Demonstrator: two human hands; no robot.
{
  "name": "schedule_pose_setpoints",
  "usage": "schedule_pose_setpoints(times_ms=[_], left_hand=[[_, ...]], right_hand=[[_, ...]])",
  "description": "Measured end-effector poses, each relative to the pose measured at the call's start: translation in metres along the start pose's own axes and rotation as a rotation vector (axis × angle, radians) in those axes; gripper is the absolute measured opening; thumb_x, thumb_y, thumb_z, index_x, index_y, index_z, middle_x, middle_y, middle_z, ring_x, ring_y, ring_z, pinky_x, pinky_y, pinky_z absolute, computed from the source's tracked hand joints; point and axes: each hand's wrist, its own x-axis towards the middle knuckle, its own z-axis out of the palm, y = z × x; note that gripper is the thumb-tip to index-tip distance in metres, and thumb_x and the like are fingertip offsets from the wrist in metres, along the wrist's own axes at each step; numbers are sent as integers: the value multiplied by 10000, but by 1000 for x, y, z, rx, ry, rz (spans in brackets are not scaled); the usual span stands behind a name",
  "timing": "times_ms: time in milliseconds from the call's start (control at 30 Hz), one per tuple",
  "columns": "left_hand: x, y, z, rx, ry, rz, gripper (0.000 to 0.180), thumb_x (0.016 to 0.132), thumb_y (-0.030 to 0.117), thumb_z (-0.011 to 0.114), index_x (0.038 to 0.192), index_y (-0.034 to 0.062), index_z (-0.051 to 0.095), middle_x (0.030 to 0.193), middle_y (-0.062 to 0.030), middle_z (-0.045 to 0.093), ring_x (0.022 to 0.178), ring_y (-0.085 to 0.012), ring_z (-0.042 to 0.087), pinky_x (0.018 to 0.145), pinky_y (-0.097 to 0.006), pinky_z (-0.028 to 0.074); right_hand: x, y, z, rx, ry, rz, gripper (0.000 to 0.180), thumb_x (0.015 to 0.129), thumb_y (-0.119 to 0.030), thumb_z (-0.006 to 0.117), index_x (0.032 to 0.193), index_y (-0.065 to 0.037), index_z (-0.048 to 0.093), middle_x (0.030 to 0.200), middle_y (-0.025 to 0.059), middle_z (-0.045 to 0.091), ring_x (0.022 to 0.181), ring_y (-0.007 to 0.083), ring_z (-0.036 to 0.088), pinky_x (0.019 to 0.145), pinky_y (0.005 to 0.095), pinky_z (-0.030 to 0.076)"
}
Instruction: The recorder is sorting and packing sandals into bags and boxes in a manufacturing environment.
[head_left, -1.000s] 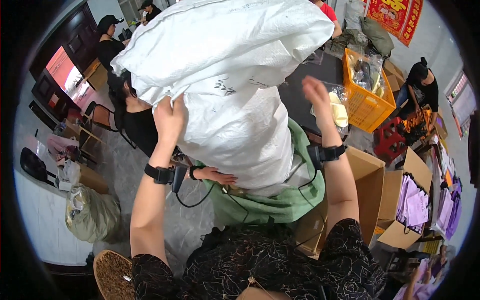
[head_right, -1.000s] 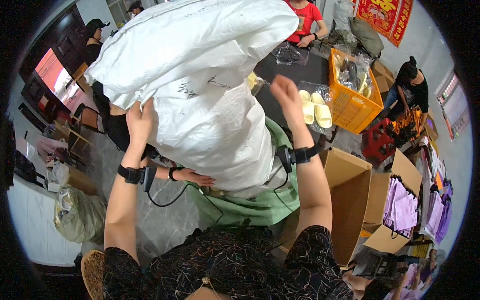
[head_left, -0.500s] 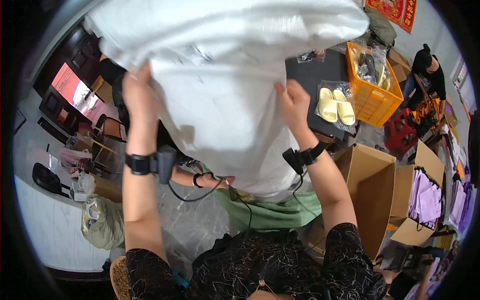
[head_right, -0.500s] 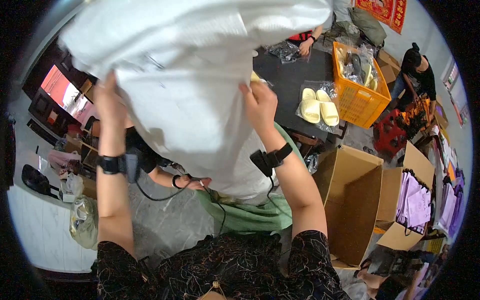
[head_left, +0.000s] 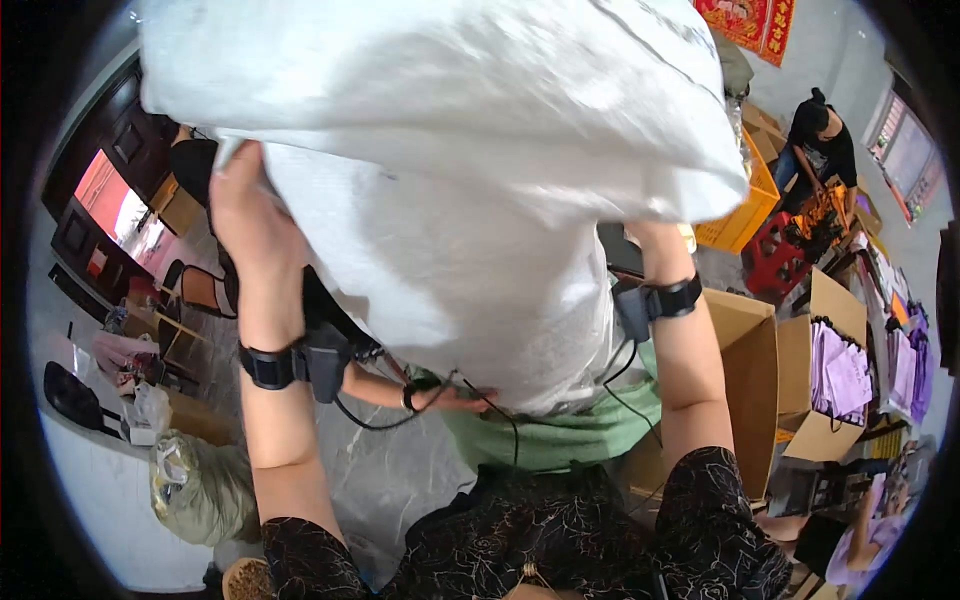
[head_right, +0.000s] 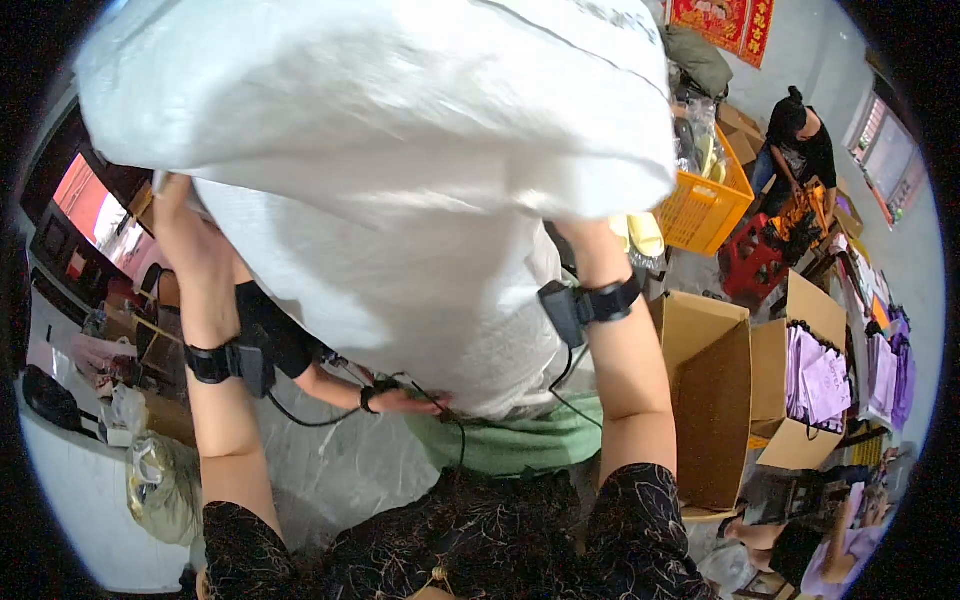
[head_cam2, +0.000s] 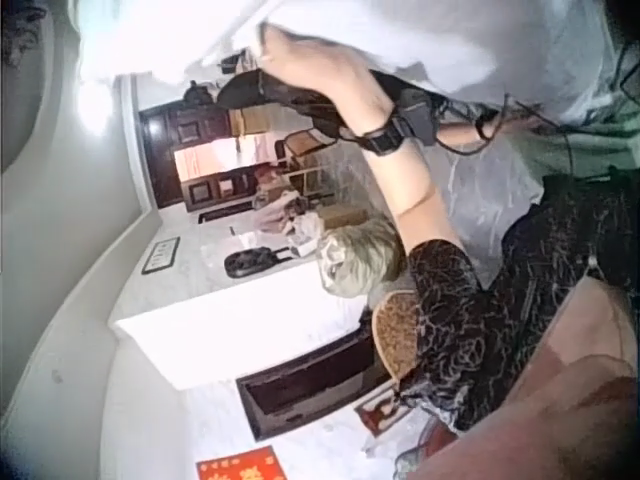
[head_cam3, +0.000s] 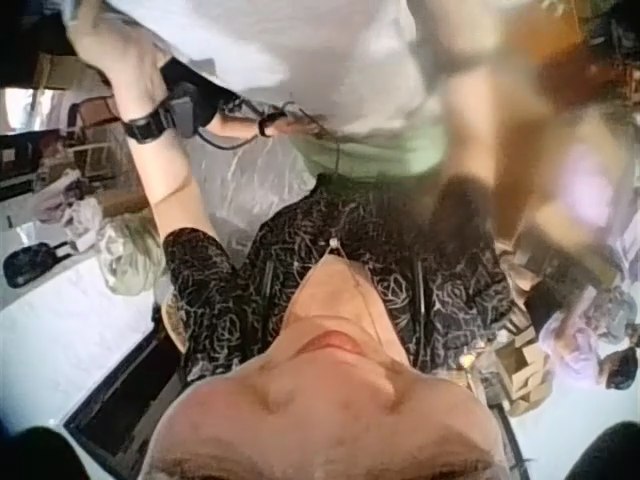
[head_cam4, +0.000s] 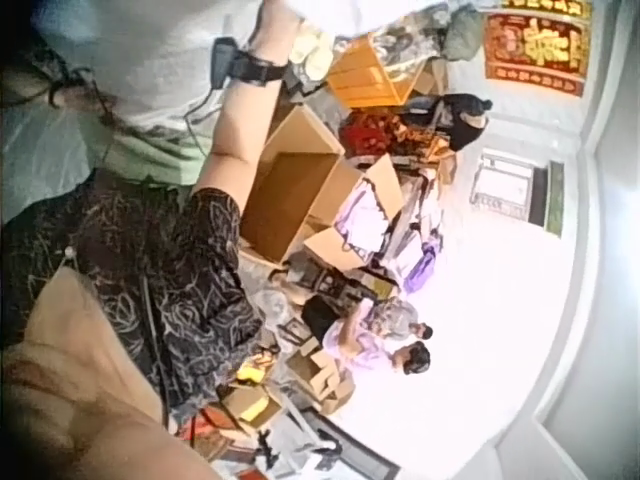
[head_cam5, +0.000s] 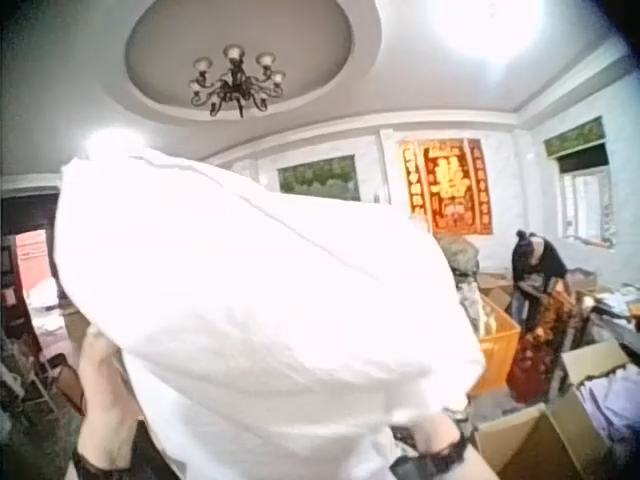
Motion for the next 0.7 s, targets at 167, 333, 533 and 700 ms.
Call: schedule_pose_setpoints(times_ms=[167,333,533,700], left_hand=[[-12,-34,3,-102,-89,-215,369,834,93,487,1174,-37,543,1155,-117,596,1041,-205,569,918,-319,419],[-14,-33,-4,-68,-69,-135,377,815,86,504,1166,-40,556,1118,-114,618,1026,-210,582,921,-321,422],[-1,1,50,219,-251,122,451,815,218,642,1189,-12,543,1122,-102,613,1001,-217,583,935,-309,406],[-47,-51,45,735,-524,89,944,534,376,882,1280,-18,457,1177,-178,554,1141,-284,502,1005,-348,363]], right_hand=[[49,-11,72,-29,-114,-141,296,913,-96,533,1189,7,564,1155,102,587,852,127,554,783,238,439],[61,-23,72,20,-301,-201,335,901,-94,549,1218,11,531,1176,131,575,928,154,540,830,262,430],[238,27,-172,62,-468,-230,391,885,-92,569,1253,15,492,1201,164,561,1019,186,522,885,290,420],[224,32,-123,168,-568,-332,443,872,-89,585,1283,18,459,1222,193,549,1094,213,508,932,314,411]])
